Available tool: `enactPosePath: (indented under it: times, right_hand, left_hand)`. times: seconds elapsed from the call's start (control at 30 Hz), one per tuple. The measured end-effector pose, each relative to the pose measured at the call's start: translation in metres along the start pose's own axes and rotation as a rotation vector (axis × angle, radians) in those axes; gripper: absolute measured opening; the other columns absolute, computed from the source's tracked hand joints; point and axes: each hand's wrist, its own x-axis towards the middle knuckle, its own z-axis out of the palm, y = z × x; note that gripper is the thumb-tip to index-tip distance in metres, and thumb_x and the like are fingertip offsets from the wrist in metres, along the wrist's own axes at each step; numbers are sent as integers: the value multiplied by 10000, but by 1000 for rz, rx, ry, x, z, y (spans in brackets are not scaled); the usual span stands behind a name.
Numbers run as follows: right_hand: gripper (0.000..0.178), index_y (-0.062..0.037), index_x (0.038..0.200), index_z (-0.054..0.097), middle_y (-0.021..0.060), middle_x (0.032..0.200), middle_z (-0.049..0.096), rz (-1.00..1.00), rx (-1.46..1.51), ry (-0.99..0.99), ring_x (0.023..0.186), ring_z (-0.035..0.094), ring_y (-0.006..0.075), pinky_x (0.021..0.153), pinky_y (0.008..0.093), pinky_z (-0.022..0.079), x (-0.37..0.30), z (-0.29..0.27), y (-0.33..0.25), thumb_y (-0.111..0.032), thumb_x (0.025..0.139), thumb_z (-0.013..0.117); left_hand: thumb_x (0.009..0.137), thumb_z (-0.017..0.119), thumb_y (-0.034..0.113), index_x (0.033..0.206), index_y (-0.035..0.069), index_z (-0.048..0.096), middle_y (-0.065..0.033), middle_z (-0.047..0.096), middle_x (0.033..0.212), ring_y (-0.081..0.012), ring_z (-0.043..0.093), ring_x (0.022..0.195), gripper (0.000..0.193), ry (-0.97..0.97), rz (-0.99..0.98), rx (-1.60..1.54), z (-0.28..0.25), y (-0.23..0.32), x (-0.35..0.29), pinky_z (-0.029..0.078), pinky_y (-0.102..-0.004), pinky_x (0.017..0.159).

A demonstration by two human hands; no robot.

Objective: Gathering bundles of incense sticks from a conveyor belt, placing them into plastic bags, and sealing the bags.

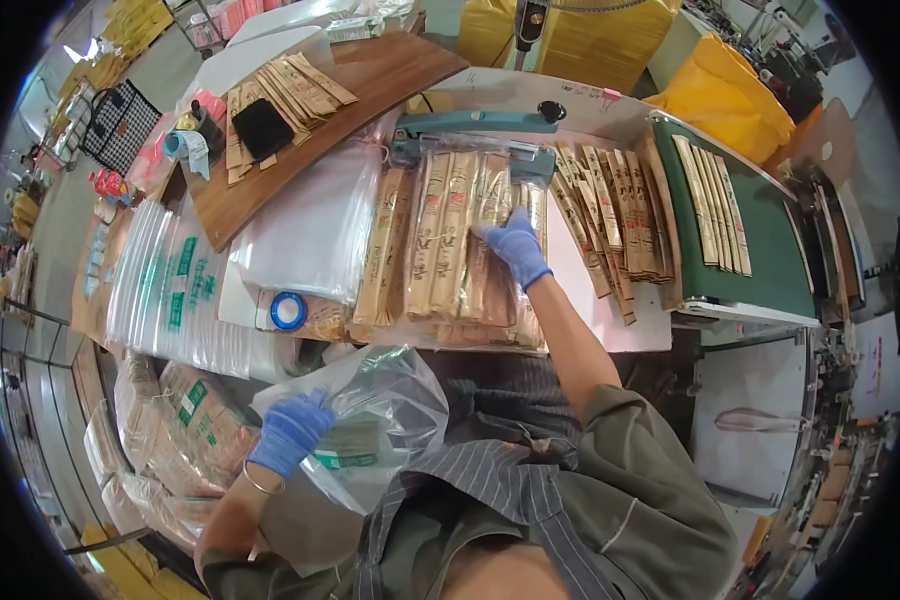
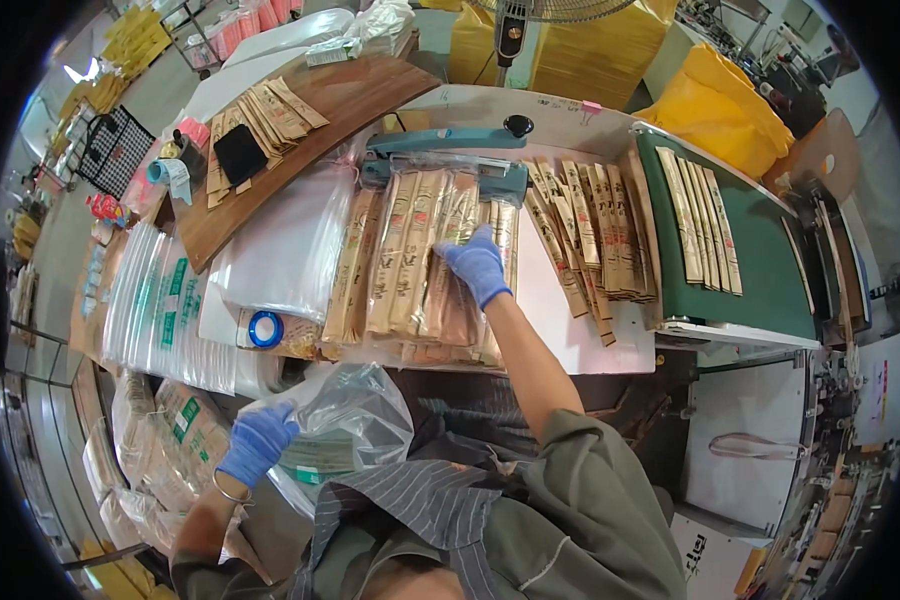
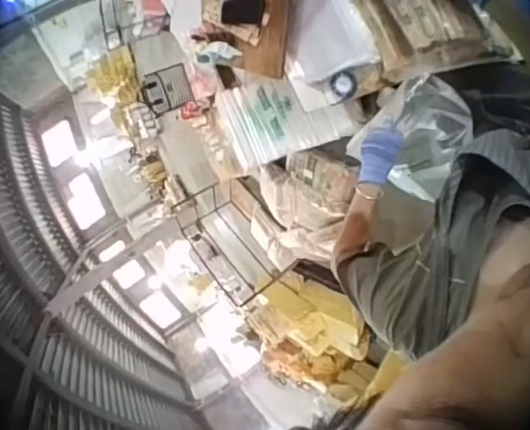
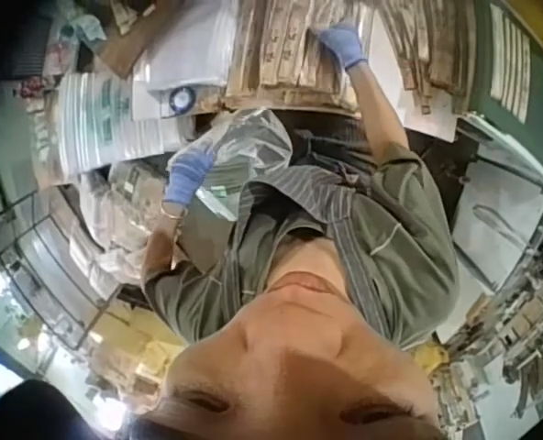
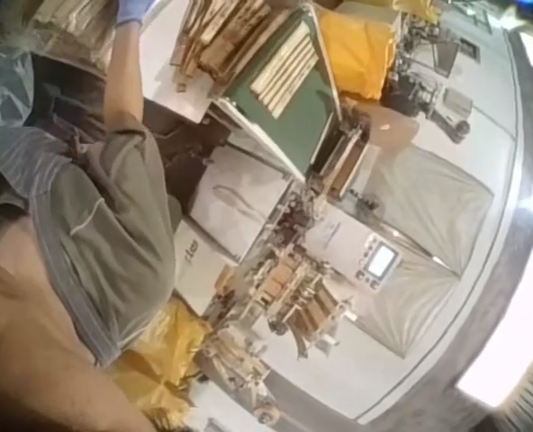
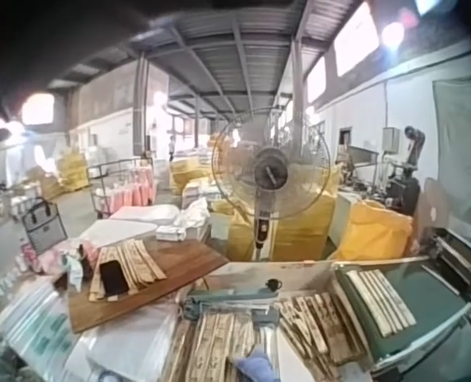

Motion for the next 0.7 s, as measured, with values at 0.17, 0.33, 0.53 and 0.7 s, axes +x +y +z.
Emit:
enactPosePath:
  times: [0.17,0.33,0.53,0.7]
  right_hand:
    - [358,43,1014,536,123,890,622,119,760,-256,750,602,152,637,235,484,-33,-20,2,-74,710,684]
    - [348,46,1000,552,129,861,630,-1,519,-3,712,612,170,642,263,511,1,-35,102,-68,700,689]
    - [316,43,963,585,138,856,634,371,846,-580,723,622,209,670,301,518,-8,-45,64,-80,689,683]
    - [326,27,1005,554,92,884,608,299,1031,-562,754,603,200,698,316,517,-38,-40,78,-112,717,619]
  left_hand:
    - [770,516,142,1046,57,564,-87,568,886,-257,591,737,292,-119,-110,306,15,-20,-3,473,-375,610]
    - [673,554,59,1294,4,322,-146,504,1056,-291,580,826,665,-123,-164,193,8,-18,-14,476,-387,673]
    - [618,564,36,1345,-7,222,-196,408,1254,-318,519,1020,805,-209,-256,-9,2,-18,-38,450,-381,820]
    - [593,595,69,1307,24,333,-204,437,1247,-350,424,1154,763,-51,-221,-425,21,-36,-69,355,-349,975]
